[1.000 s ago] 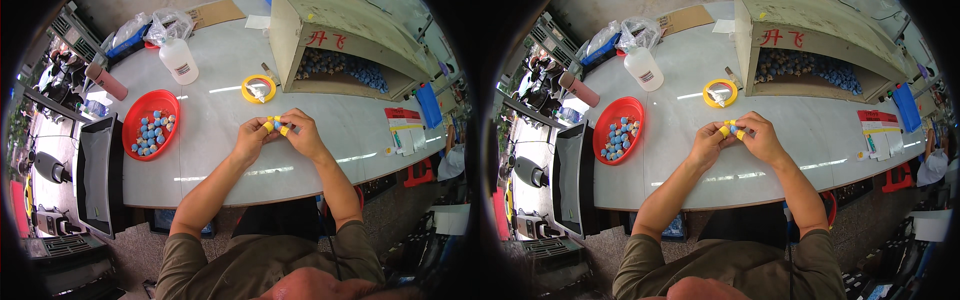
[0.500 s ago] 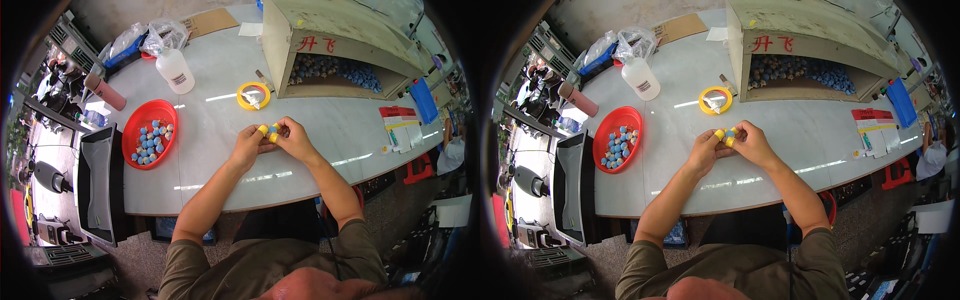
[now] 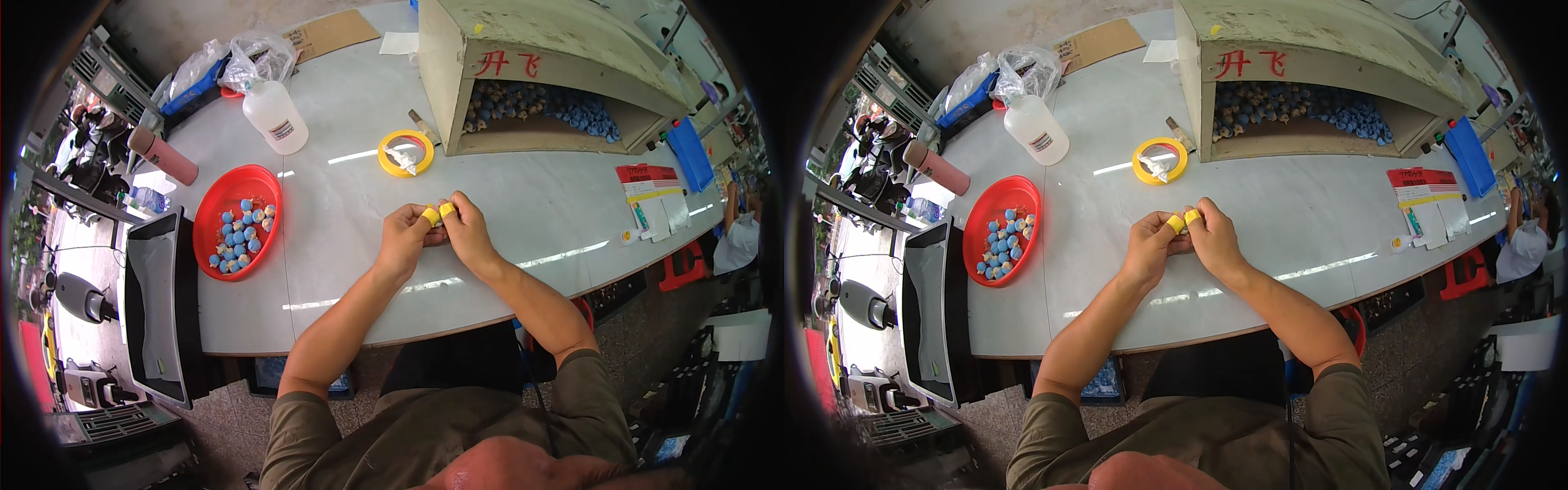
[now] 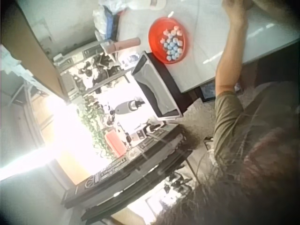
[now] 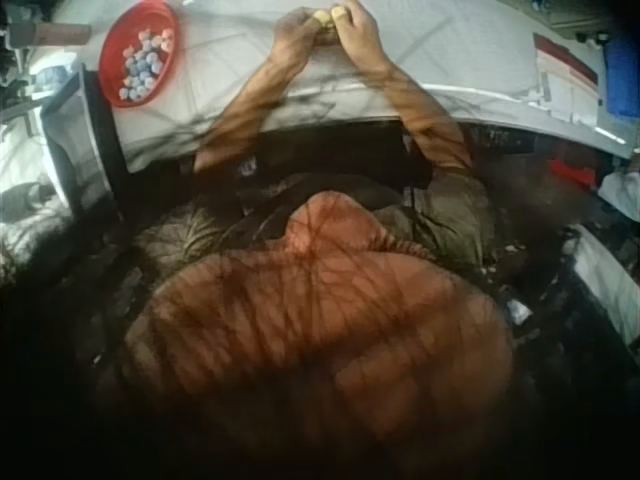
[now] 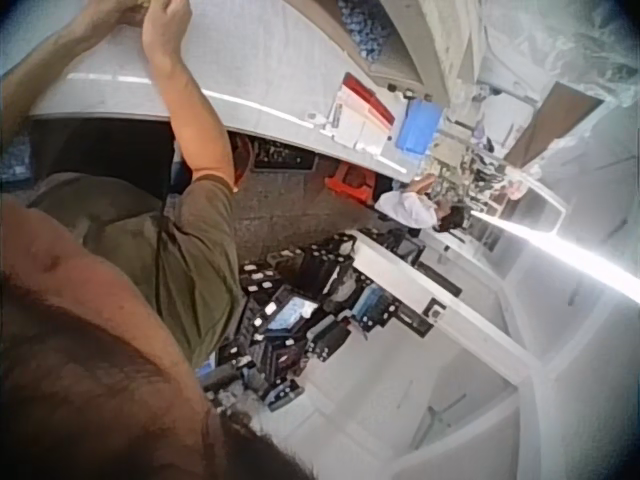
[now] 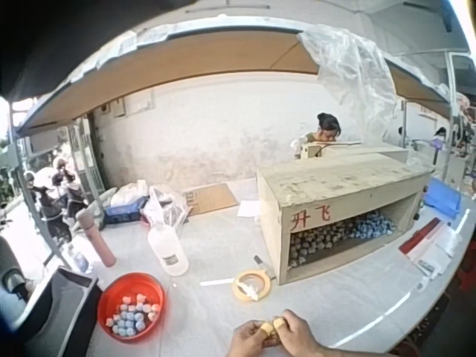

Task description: The person repeatedly picks small blue spherical objects from a red bowl, applies a liquid from a small white bottle, and attaches yellow cylindrical pieces to them. The person places the assembled items into a wooden box on the table.

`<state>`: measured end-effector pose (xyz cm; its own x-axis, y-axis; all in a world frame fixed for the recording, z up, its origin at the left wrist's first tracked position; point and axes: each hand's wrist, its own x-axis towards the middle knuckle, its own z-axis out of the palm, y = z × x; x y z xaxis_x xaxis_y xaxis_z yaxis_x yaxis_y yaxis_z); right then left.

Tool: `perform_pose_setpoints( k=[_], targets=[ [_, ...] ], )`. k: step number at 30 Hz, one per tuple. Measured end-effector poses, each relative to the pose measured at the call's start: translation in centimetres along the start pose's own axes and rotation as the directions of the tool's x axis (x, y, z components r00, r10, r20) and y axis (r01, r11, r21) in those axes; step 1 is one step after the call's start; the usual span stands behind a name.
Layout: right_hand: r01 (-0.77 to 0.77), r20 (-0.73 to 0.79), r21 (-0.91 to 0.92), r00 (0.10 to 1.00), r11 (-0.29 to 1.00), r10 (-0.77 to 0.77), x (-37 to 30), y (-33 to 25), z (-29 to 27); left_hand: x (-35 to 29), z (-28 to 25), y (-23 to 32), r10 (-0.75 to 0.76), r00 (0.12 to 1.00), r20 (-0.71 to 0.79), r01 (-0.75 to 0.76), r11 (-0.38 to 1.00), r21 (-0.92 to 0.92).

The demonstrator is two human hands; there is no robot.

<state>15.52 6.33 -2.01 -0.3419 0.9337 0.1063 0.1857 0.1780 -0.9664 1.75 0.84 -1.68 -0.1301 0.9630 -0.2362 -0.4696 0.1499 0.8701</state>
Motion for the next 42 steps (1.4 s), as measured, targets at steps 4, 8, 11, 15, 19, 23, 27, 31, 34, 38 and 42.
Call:
perform_pose_setpoints(
  k=[4,8,11,15,19,23,27,31,34,38,42],
  targets=[
    [0.010,-0.027,0.042,1.000,0.999,-0.008,-0.1,0.4,0.7,-0.1,-0.1,-0.2,0.017,1.000,-0.002,-0.017,1.000,-0.008],
    [0.015,-0.029,0.086,1.000,0.996,-0.012,-0.2,0.4,0.6,-0.3,0.5,0.1,0.025,1.000,-0.012,-0.025,1.000,-0.017],
    [-0.020,-0.022,0.155,0.999,0.988,0.024,-0.6,-0.1,0.7,-0.1,0.2,-0.2,0.010,1.000,-0.008,-0.010,1.000,-0.016],
    [-0.035,-0.031,0.166,0.999,0.985,0.040,-0.8,-0.3,0.7,0.0,0.3,-0.4,-0.010,1.000,-0.001,0.010,1.000,-0.012],
    [-0.009,-0.020,0.093,1.000,0.996,0.011,-0.7,-0.2,0.7,-0.2,0.2,-0.2,0.013,1.000,-0.012,-0.013,1.000,-0.022],
    [0.006,-0.039,0.099,0.999,0.995,-0.002,-0.5,0.0,0.7,0.2,0.2,-0.5,0.024,1.000,-0.007,-0.024,1.000,-0.007],
    [0.010,-0.045,0.125,0.999,0.992,-0.004,-0.4,0.7,0.9,0.1,0.3,-0.4,0.018,1.000,-0.014,-0.018,1.000,-0.003],
    [0.032,-0.052,0.108,0.998,0.994,-0.026,-0.5,0.3,1.0,0.0,0.4,-0.3,0.022,0.999,-0.036,-0.024,0.999,-0.049],
    [0.038,-0.059,0.101,0.998,0.994,-0.032,-0.5,0.7,1.1,0.0,0.4,-0.3,0.021,0.999,-0.035,-0.023,0.998,-0.053],
    [0.033,-0.062,0.108,0.998,0.994,-0.027,-0.5,0.6,1.1,0.0,0.2,-0.3,0.011,1.000,-0.009,-0.011,1.000,-0.011],
    [0.022,-0.066,0.108,0.998,0.994,-0.015,-0.4,0.8,1.2,0.0,0.2,-0.2,0.008,1.000,-0.014,-0.008,1.000,0.011]
  ],
)
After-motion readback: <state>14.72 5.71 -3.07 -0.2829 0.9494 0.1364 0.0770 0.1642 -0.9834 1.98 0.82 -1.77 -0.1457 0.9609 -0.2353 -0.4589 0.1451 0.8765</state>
